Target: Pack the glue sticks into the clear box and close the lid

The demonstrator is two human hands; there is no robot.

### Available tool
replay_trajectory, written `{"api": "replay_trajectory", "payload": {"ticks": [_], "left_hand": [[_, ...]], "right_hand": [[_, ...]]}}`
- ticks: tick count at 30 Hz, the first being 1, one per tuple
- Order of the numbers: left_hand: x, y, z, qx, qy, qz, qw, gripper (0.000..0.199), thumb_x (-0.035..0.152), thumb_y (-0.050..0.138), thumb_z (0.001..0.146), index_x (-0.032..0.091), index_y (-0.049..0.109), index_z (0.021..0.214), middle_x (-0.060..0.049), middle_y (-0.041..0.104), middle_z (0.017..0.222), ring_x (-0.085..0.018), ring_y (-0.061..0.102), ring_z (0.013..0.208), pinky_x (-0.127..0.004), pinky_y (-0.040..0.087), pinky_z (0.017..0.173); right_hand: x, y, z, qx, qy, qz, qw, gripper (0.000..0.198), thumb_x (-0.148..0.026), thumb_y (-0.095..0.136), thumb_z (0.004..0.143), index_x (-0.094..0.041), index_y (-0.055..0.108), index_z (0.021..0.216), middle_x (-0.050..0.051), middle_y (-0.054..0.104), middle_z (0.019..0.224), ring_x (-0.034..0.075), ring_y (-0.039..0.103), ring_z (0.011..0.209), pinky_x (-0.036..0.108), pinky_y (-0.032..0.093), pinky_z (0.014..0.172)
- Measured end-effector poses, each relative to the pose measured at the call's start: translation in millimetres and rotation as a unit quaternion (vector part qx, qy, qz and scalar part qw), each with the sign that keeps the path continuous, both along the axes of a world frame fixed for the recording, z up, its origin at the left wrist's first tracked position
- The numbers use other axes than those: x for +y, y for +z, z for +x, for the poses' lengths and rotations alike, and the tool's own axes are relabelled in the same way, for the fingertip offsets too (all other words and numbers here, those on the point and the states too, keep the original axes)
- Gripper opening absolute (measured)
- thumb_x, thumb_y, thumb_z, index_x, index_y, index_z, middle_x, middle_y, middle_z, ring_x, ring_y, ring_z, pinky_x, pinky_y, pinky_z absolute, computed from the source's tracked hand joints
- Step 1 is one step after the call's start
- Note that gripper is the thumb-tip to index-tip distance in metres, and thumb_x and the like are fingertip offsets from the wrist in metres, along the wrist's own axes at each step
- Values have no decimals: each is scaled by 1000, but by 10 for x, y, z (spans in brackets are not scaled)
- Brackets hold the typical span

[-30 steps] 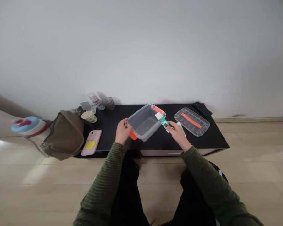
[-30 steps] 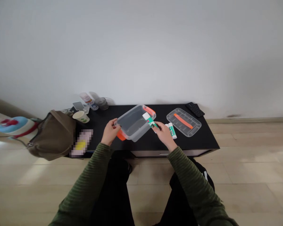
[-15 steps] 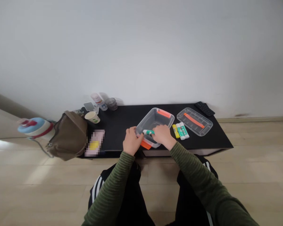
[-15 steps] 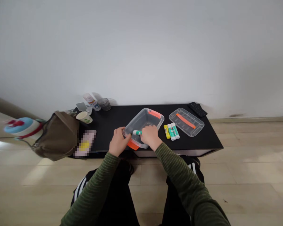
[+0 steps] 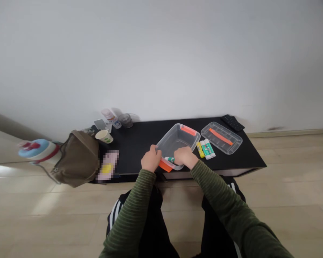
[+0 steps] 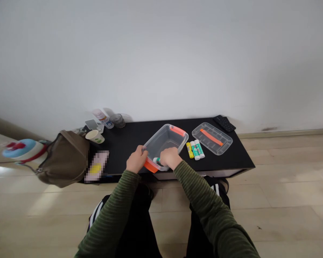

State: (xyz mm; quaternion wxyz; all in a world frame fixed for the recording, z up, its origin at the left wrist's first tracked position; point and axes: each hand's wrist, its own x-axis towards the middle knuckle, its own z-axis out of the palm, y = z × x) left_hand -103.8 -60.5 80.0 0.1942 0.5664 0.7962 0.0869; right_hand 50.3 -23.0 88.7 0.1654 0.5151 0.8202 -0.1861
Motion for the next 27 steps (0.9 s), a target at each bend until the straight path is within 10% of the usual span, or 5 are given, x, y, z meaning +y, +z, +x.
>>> {"api": "replay_trajectory", "payload": {"ticks": [10, 14, 20, 27], "left_hand": [[56, -17, 31, 7, 1, -9, 1000, 33, 36, 38, 94, 28, 56, 121, -12, 74, 108, -32, 70, 103, -38, 50, 82], [86, -29, -4, 4, 0, -17, 1000, 34, 37, 39, 94, 28, 57, 121, -12, 73, 112, -32, 69, 106, -38, 50, 84], [112, -49, -26, -6, 9, -15, 1000, 35, 37, 37, 94, 28, 57, 121, -13, 73, 117, -33, 68, 110, -40, 49, 86], [122, -77, -29, -4, 5, -7, 1000, 36, 38, 37, 93, 28, 57, 122, -12, 73, 114, -34, 69, 108, -41, 49, 86]], "right_hand": [[2, 52, 15, -38, 56, -74, 995, 40, -26, 63, 86, -17, 74, 123, 19, 70, 130, 35, 66, 121, 47, 53, 96], [-45, 80, 131, 65, 13, 16, 998, 34, -32, 54, 94, -25, 76, 119, 12, 74, 123, 30, 69, 115, 40, 54, 91], [74, 76, 980, 221, -165, 219, 936, 33, -27, 47, 97, -27, 73, 117, 4, 74, 121, 22, 66, 113, 30, 50, 92], [329, -329, 1931, 74, -303, 127, 942, 24, -30, 58, 92, -20, 76, 104, 10, 76, 112, 25, 68, 107, 32, 50, 86]]}}
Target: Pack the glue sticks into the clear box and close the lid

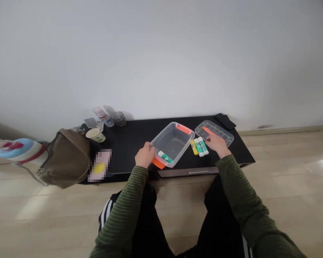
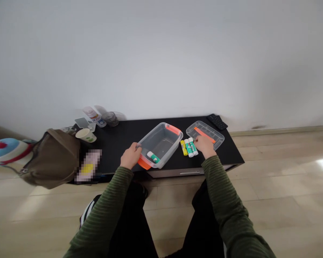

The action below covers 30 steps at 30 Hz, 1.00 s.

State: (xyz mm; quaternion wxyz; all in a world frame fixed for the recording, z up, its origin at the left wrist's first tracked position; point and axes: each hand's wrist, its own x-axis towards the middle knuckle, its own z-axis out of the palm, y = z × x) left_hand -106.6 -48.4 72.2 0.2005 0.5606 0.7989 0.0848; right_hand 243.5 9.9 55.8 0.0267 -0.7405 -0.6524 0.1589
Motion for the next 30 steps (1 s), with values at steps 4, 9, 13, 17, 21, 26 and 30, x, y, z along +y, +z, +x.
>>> {"api": "replay_trajectory", "payload": {"ticks": [4, 9, 13, 17, 21, 26, 30], "left_hand": [[3, 22, 2, 5, 1, -4, 1000, 36, 38, 37, 93, 29, 57, 122, -12, 73, 113, -33, 69, 107, -40, 50, 86], [2, 67, 24, 8, 2, -7, 1000, 37, 37, 38, 93, 29, 58, 124, -13, 73, 114, -32, 70, 106, -39, 50, 85], [-5, 86, 30, 9, 2, -9, 1000, 37, 37, 38, 94, 29, 58, 124, -12, 73, 114, -32, 69, 107, -39, 50, 85], [-8, 88, 30, 11, -1, -8, 1000, 36, 37, 38, 94, 30, 58, 123, -12, 74, 114, -32, 70, 107, -39, 51, 85], [1, 68, 22, 12, -2, -8, 1000, 36, 37, 38, 95, 29, 58, 124, -12, 74, 114, -31, 70, 107, -39, 51, 85], [4, 53, 11, 13, -10, -10, 1000, 36, 37, 38, 95, 28, 57, 124, -12, 73, 116, -32, 69, 108, -39, 51, 86], [2, 52, 10, 10, -13, -9, 1000, 36, 37, 38, 95, 28, 56, 125, -12, 73, 116, -32, 69, 109, -40, 50, 87]], "right_hand": [[3, -180, 60, -36, -2, -80, 996, 27, -36, 64, 88, -20, 76, 106, 13, 74, 115, 27, 69, 108, 33, 51, 85], [-1, -280, 21, -57, 7, -111, 992, 34, -38, 65, 87, -18, 75, 113, 16, 72, 120, 29, 69, 110, 35, 51, 86], [21, -329, -7, -58, 7, -120, 991, 37, -40, 64, 87, -16, 74, 113, 18, 71, 121, 30, 68, 110, 36, 52, 87], [42, -349, -44, -61, -4, -129, 990, 41, -38, 64, 87, -14, 72, 119, 20, 70, 122, 31, 68, 112, 34, 52, 88], [49, -343, -57, -65, -4, -130, 989, 39, -35, 65, 87, -11, 71, 119, 22, 69, 123, 31, 68, 112, 34, 52, 88], [22, -263, 37, -45, 12, -112, 993, 33, -36, 64, 87, -11, 76, 105, 21, 74, 109, 30, 71, 104, 32, 53, 85], [-49, -106, 148, 94, -18, -107, 990, 34, -39, 55, 93, -12, 77, 95, 14, 77, 86, 22, 74, 78, 29, 55, 75]]}}
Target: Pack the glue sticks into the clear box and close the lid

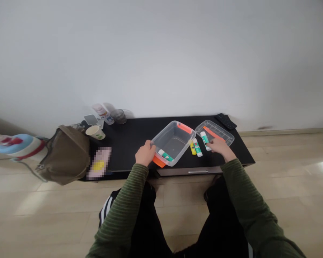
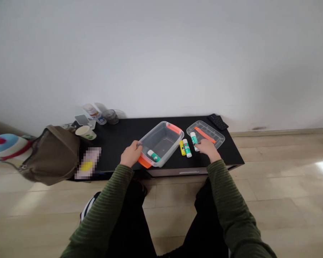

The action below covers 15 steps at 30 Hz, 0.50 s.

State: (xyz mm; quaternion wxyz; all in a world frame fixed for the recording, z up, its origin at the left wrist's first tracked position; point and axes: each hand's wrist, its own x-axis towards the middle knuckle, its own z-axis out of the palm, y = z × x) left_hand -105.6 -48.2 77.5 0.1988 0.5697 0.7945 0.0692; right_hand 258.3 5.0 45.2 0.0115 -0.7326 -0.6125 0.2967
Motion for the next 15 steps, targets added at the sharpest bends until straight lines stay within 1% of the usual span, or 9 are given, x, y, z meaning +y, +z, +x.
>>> {"api": "replay_trajectory", "payload": {"ticks": [2, 4, 6, 8, 9, 11, 13, 15], "left_hand": [[0, -4, 1, -1, 1, 2, 1000, 37, 37, 38, 95, 28, 56, 125, -13, 73, 115, -33, 69, 109, -40, 50, 87], [-2, -6, 3, -1, 2, 3, 1000, 37, 37, 38, 95, 27, 57, 125, -13, 73, 114, -33, 69, 108, -40, 50, 86], [-5, -2, 8, -1, 3, 2, 1000, 37, 37, 38, 95, 27, 57, 125, -13, 73, 114, -33, 69, 108, -40, 50, 86], [-9, 7, 13, 0, 4, 0, 1000, 36, 37, 38, 95, 27, 57, 124, -13, 73, 114, -32, 70, 107, -39, 50, 85], [-11, 12, 14, 0, 3, -1, 1000, 36, 37, 38, 95, 27, 57, 124, -13, 74, 115, -32, 70, 107, -39, 50, 85], [-13, 18, 14, 2, 0, 0, 1000, 35, 37, 38, 95, 28, 57, 123, -13, 74, 115, -32, 70, 107, -39, 50, 84], [-13, 17, 10, 4, -2, 1, 1000, 35, 37, 37, 95, 28, 56, 123, -13, 74, 115, -33, 70, 107, -39, 50, 84], [-13, 11, 5, 4, -5, 2, 1000, 35, 38, 37, 95, 28, 56, 122, -12, 74, 115, -33, 70, 107, -39, 50, 84]], "right_hand": [[-47, 94, -2, 61, -36, 28, 997, 33, -38, 53, 95, -14, 76, 101, 11, 78, 90, 20, 74, 75, 27, 55, 75], [-101, 187, -83, 101, -63, 90, 989, 32, -34, 53, 96, -15, 72, 113, 10, 78, 100, 19, 74, 79, 28, 55, 78], [-167, 271, -251, 128, -80, 192, 970, 35, -33, 51, 97, -16, 66, 125, 11, 76, 112, 21, 73, 88, 30, 55, 83], [-247, 343, -485, 144, -69, 299, 941, 39, -35, 50, 98, -15, 62, 130, 13, 73, 120, 23, 71, 99, 32, 53, 88], [-291, 372, -615, 148, -47, 335, 929, 40, -36, 50, 97, -15, 61, 129, 13, 72, 122, 24, 69, 102, 32, 53, 89], [-373, 412, -875, 135, 20, 365, 921, 38, -36, 53, 95, -17, 64, 125, 12, 72, 121, 24, 67, 105, 32, 51, 91], [-428, 424, -1104, 103, 90, 363, 922, 34, -35, 55, 94, -19, 68, 121, 11, 73, 119, 25, 65, 107, 33, 48, 94], [-444, 413, -1285, 68, 147, 346, 924, 33, -33, 55, 95, -20, 71, 120, 10, 73, 117, 25, 64, 110, 33, 45, 96]]}}
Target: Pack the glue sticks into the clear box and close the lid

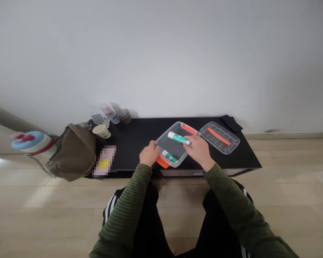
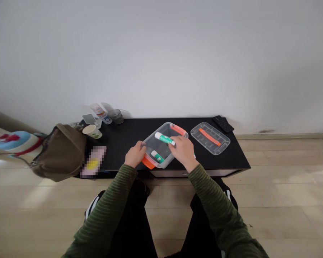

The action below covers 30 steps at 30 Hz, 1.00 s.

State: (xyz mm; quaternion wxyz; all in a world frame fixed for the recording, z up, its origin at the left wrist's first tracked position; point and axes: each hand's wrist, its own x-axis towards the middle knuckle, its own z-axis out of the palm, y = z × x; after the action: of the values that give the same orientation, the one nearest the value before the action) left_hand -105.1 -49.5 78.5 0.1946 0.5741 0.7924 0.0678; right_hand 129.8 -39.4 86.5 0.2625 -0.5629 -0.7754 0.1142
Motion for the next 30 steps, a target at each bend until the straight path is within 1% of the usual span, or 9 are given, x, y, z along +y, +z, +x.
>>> {"api": "replay_trajectory", "payload": {"ticks": [3, 9, 13, 16, 21, 23, 26, 30], "left_hand": [[0, -11, -6, 1, -2, 1, 1000, 35, 38, 37, 95, 28, 56, 122, -12, 74, 112, -32, 71, 106, -39, 51, 83], [4, -13, -12, -5, -6, 0, 1000, 35, 37, 37, 94, 27, 56, 121, -14, 74, 112, -34, 70, 106, -40, 51, 83], [0, 6, -5, -1, -5, -7, 1000, 35, 37, 37, 95, 26, 56, 123, -13, 74, 112, -32, 70, 107, -39, 50, 84], [-4, 18, 2, 2, -5, -8, 1000, 35, 37, 36, 96, 26, 55, 124, -13, 74, 112, -32, 70, 107, -38, 50, 83], [-2, 19, 5, 4, -8, -4, 1000, 34, 37, 37, 96, 27, 56, 121, -13, 74, 111, -32, 71, 105, -38, 50, 83], [-1, 21, 9, 1, -11, -2, 1000, 33, 37, 37, 95, 27, 56, 121, -12, 74, 111, -32, 71, 105, -37, 50, 82], [-1, 25, 14, -3, -16, 0, 1000, 34, 36, 37, 95, 27, 56, 122, -11, 74, 111, -31, 70, 106, -36, 50, 82], [10, 16, 7, -4, -16, 0, 1000, 35, 37, 37, 95, 28, 56, 124, -11, 75, 110, -31, 70, 106, -36, 50, 82]], "right_hand": [[36, -34, -181, -65, 31, -30, 997, 34, -34, 53, 97, -21, 71, 122, 9, 74, 116, 25, 63, 111, 34, 43, 93], [126, -50, -337, -149, 28, -75, 986, 32, -37, 55, 96, -23, 73, 118, 10, 76, 109, 27, 65, 108, 34, 43, 87], [157, -31, -373, -175, 24, -100, 979, 31, -41, 56, 95, -24, 75, 114, 10, 77, 105, 28, 67, 106, 34, 45, 86], [180, -7, -395, -198, 33, -124, 972, 29, -40, 60, 93, -24, 76, 109, 10, 78, 105, 28, 69, 105, 34, 46, 87], [212, 67, -441, -259, 53, -187, 946, 28, -39, 64, 88, -21, 78, 105, 14, 78, 108, 31, 72, 104, 38, 49, 86], [222, 90, -456, -277, 66, -212, 935, 26, -38, 64, 88, -22, 80, 102, 14, 77, 111, 32, 72, 105, 40, 51, 85], [234, 108, -469, -290, 79, -236, 924, 24, -32, 63, 88, -27, 80, 104, 13, 77, 114, 32, 72, 106, 42, 52, 85], [235, 111, -477, -295, 81, -251, 918, 25, -33, 61, 89, -29, 81, 104, 13, 77, 114, 32, 72, 106, 43, 53, 85]]}}
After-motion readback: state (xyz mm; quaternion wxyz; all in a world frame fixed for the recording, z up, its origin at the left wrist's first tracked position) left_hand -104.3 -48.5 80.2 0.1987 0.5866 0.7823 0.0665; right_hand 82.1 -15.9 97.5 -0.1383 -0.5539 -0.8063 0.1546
